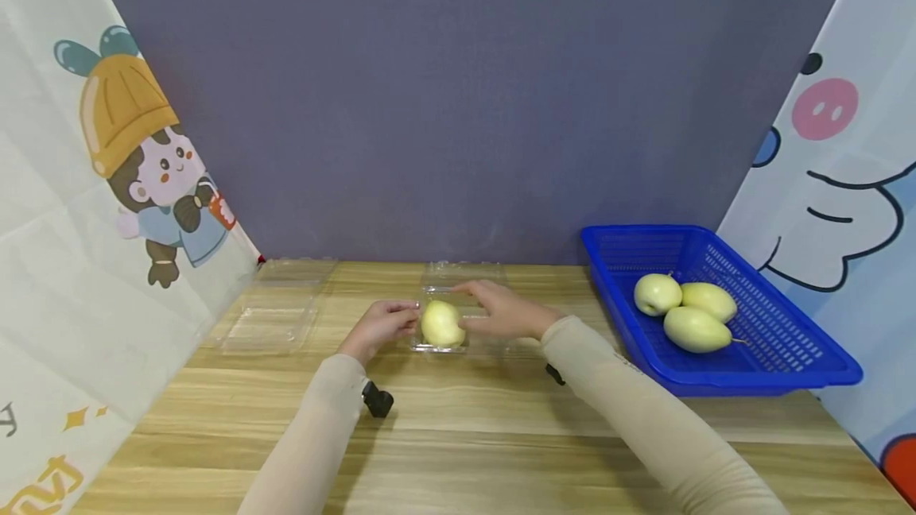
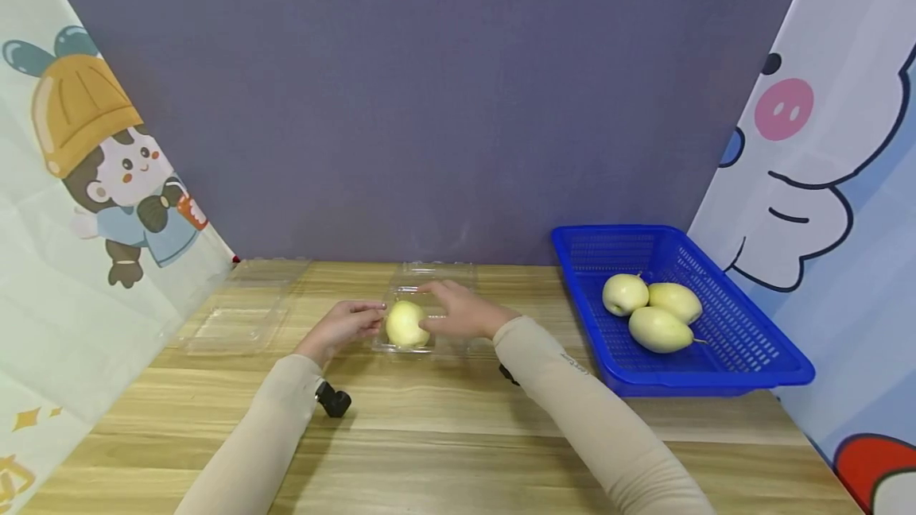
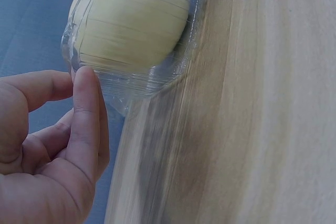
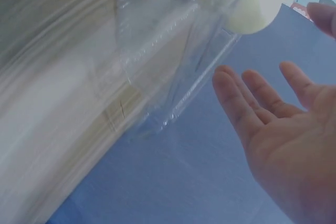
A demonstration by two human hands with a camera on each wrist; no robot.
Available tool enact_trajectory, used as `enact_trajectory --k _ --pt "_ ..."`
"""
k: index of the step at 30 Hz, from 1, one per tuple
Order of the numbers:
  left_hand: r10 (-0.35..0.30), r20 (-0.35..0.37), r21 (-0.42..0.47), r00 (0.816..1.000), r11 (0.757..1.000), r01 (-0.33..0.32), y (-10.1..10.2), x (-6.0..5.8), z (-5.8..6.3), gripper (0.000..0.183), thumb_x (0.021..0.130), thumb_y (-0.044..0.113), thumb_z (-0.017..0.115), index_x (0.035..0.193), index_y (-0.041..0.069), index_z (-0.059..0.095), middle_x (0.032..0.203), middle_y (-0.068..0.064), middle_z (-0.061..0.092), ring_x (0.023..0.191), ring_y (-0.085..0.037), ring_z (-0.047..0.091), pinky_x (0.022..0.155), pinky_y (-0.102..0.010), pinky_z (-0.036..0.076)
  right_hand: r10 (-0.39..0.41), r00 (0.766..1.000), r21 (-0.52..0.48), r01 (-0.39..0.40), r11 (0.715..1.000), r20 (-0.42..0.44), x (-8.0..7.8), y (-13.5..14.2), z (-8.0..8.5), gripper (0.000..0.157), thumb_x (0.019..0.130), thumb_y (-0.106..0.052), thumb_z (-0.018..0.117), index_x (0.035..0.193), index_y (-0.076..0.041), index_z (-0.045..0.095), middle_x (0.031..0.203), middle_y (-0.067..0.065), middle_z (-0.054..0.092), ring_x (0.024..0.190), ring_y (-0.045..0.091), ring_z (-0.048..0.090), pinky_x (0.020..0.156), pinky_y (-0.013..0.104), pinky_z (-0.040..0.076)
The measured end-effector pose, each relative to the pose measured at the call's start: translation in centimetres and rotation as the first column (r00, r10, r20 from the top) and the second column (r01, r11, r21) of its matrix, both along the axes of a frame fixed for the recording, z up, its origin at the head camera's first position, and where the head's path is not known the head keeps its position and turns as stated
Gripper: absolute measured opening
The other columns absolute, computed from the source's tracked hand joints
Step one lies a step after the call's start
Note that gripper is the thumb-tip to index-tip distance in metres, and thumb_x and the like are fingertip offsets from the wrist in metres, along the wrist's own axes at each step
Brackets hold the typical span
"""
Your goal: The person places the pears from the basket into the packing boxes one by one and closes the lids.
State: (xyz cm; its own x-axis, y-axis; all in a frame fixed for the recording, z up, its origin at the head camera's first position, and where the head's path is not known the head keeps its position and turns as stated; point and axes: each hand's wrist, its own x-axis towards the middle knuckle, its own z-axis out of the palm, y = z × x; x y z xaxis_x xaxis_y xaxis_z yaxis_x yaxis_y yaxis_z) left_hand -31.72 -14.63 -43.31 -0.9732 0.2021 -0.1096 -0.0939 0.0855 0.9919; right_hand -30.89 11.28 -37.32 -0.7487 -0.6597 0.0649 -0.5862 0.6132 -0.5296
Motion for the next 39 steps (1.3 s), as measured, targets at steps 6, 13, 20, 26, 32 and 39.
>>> enact_trajectory --k 6,13,20,26,32,39 --pt "-0.006 -0.004 0.000 1.000 1.000 0.006 0.0 0.1 0.0 0.035 0.100 0.001 0.056 0.129 -0.020 0.052 0.097 -0.012 0.066 0.077 -0.009 0.064 0.076 -0.021 0.058 0.013 0.999 0.030 -0.012 0.999 -0.031 0.1 0.9 0.8 0.062 0.098 -0.030 0.067 0.149 -0.003 0.043 0.150 0.015 0.044 0.133 0.034 0.045 0.110 0.052 0.041" --pt "0.001 0.005 -0.004 1.000 1.000 -0.001 0.0 -0.1 -0.1 0.036 0.100 0.001 0.057 0.129 -0.019 0.053 0.097 -0.011 0.066 0.078 -0.009 0.063 0.076 -0.020 0.058 0.003 1.000 0.034 -0.003 0.999 -0.003 0.2 2.4 1.8 0.062 0.099 -0.029 0.065 0.150 -0.005 0.041 0.151 0.015 0.043 0.128 0.037 0.050 0.105 0.049 0.046" --pt "0.006 0.002 -0.012 1.000 1.000 -0.006 0.1 -0.1 0.0 0.034 0.100 0.001 0.056 0.128 -0.019 0.054 0.095 -0.011 0.066 0.077 -0.009 0.064 0.075 -0.021 0.058 -0.014 1.000 0.062 0.012 0.998 0.023 0.5 3.9 3.3 0.059 0.100 -0.030 0.063 0.150 -0.008 0.042 0.150 0.015 0.043 0.129 0.036 0.048 0.106 0.050 0.045" --pt "0.015 0.006 -0.010 1.000 1.000 -0.015 0.1 -0.1 0.0 0.033 0.100 0.000 0.056 0.127 -0.019 0.054 0.094 -0.011 0.066 0.077 -0.010 0.064 0.075 -0.021 0.059 -0.032 0.999 0.083 0.031 0.996 0.013 0.5 5.8 4.4 0.055 0.101 -0.030 0.062 0.149 -0.010 0.043 0.145 0.017 0.045 0.127 0.040 0.050 0.103 0.053 0.047" --pt "0.015 0.004 -0.014 1.000 1.000 -0.015 0.1 0.0 0.0 0.034 0.100 0.000 0.056 0.128 -0.019 0.054 0.095 -0.011 0.066 0.078 -0.010 0.063 0.074 -0.020 0.058 -0.063 0.998 0.096 0.063 0.993 -0.010 0.3 8.0 5.5 0.056 0.101 -0.028 0.062 0.149 -0.008 0.042 0.146 0.018 0.045 0.127 0.040 0.051 0.104 0.053 0.047" --pt "0.014 0.012 -0.010 1.000 1.000 -0.014 0.1 -0.1 -0.1 0.035 0.100 0.001 0.057 0.129 -0.018 0.053 0.096 -0.012 0.066 0.078 -0.010 0.063 0.074 -0.020 0.058 -0.139 0.990 0.129 0.134 0.983 0.034 0.1 10.7 6.4 0.060 0.102 -0.038 0.059 0.152 -0.010 0.039 0.150 0.020 0.039 0.132 0.042 0.046 0.104 0.056 0.045"
